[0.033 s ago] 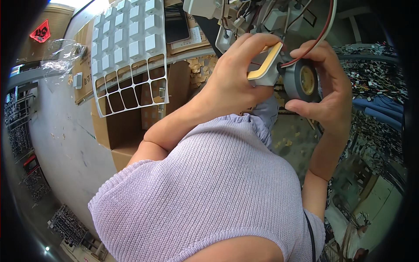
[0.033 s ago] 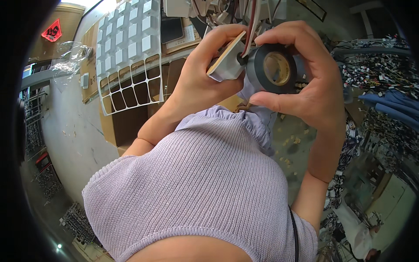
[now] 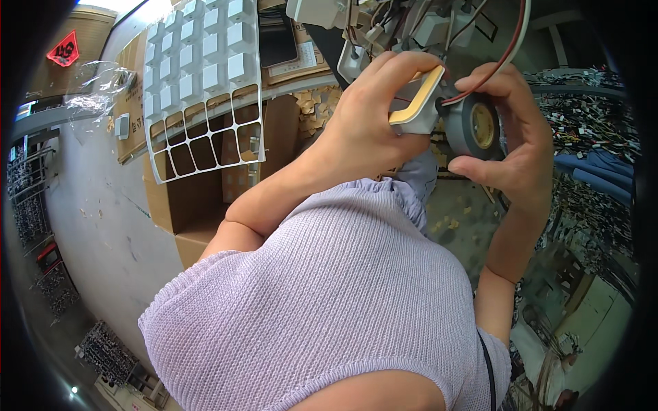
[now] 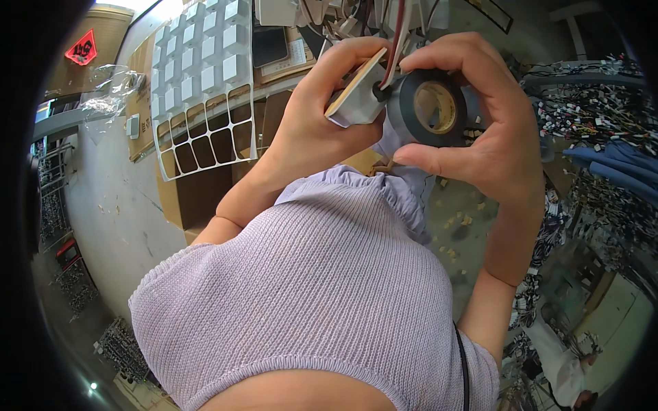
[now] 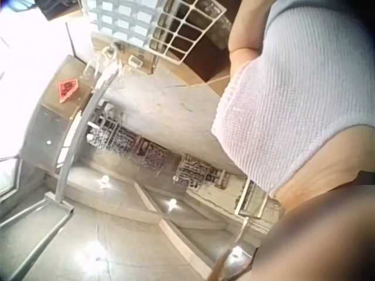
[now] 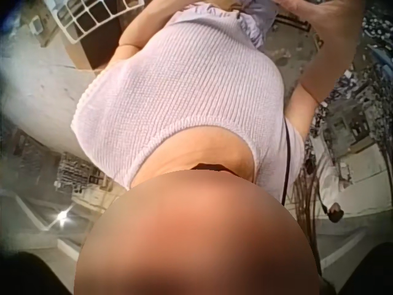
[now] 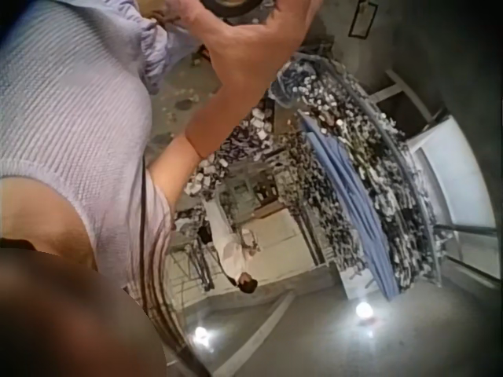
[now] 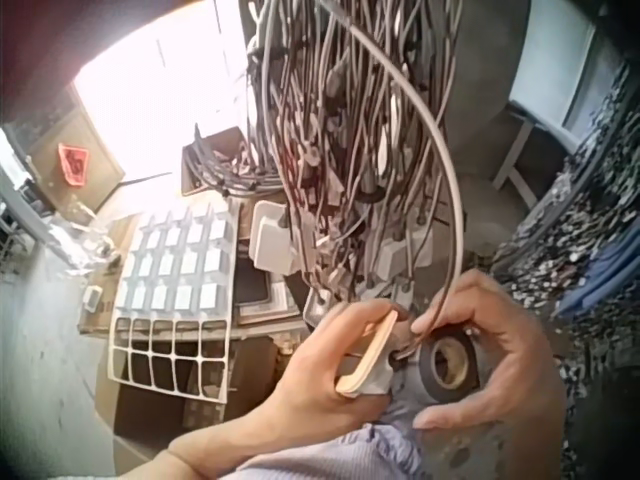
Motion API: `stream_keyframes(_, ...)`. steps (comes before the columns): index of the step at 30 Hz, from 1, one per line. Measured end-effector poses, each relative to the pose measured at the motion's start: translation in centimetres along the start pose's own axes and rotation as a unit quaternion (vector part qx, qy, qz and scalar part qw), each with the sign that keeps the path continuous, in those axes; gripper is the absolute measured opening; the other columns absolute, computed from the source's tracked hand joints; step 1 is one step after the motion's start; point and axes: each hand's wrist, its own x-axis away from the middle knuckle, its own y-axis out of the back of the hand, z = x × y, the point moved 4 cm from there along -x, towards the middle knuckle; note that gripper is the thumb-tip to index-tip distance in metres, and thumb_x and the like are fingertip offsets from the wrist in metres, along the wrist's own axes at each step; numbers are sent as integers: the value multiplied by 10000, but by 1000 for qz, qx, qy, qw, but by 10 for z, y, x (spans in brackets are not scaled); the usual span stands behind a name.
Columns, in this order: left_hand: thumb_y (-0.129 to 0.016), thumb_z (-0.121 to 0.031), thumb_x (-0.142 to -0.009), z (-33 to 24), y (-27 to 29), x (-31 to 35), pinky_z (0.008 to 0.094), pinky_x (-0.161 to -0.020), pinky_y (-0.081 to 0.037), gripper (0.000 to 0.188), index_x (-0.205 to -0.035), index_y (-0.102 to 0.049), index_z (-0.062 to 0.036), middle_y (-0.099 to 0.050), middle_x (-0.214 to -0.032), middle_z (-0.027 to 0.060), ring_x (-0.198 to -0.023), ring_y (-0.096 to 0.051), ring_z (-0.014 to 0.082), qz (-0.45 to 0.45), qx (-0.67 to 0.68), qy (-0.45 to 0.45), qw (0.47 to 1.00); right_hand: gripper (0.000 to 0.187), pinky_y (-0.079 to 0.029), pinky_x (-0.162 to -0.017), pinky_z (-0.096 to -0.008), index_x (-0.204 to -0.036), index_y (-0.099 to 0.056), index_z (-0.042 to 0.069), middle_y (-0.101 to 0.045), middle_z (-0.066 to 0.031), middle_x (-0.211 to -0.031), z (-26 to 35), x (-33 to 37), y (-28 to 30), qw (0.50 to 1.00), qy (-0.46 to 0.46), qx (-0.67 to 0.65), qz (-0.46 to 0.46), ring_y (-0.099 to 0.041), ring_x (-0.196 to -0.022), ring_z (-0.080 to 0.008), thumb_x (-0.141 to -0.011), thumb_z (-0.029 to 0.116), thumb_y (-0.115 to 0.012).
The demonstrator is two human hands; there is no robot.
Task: Wrapping electrical tape around the junction where wires enter plastic connectors to secure them.
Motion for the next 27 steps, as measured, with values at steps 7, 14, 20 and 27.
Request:
stream_keyframes(7,-673,53,-642,4,-4,0,275,-913,-432,641,-1250,-500,-50,-574,-1083,60,-1041,-565,156,17,9,-5,1000,626,-432,-873,-275,-1131,-604,47,-531,-65,-1100,-11,-1,-1,994,58,-33,88,-550,-992,-182,-560,146,-840)
stream_keyframes(14,-704,-5,-597,15,-4,-6,382,-776,-495,578,-1145,-538,-83,-540,-997,135,-929,-567,337,-88,-70,-66,991,744,-446,-858,-270,-1253,-573,57,-555,-70,-1073,-7,-3,-13,998,19,3,65,-559,-985,-182,-559,109,-836)
stream_keyframes(20,-748,-111,-661,20,-5,-12,398,-736,-492,503,-1129,-563,-84,-580,-951,143,-884,-596,335,-106,-64,-60,991,975,-411,-952,-280,-1381,-437,-15,-564,-60,-1118,15,15,-30,989,-136,-59,-24,-554,-1023,-158,-563,256,-892)
stream_keyframes(27,-600,-137,-636,13,-29,4,291,-368,-501,537,-1049,-517,197,-615,-805,308,-634,-664,356,364,605,262,657,740,-385,-1017,-364,-1379,-376,-71,-485,-187,-1355,-19,-25,-5,982,3,-173,69,-495,-1235,-245,-819,290,-699)
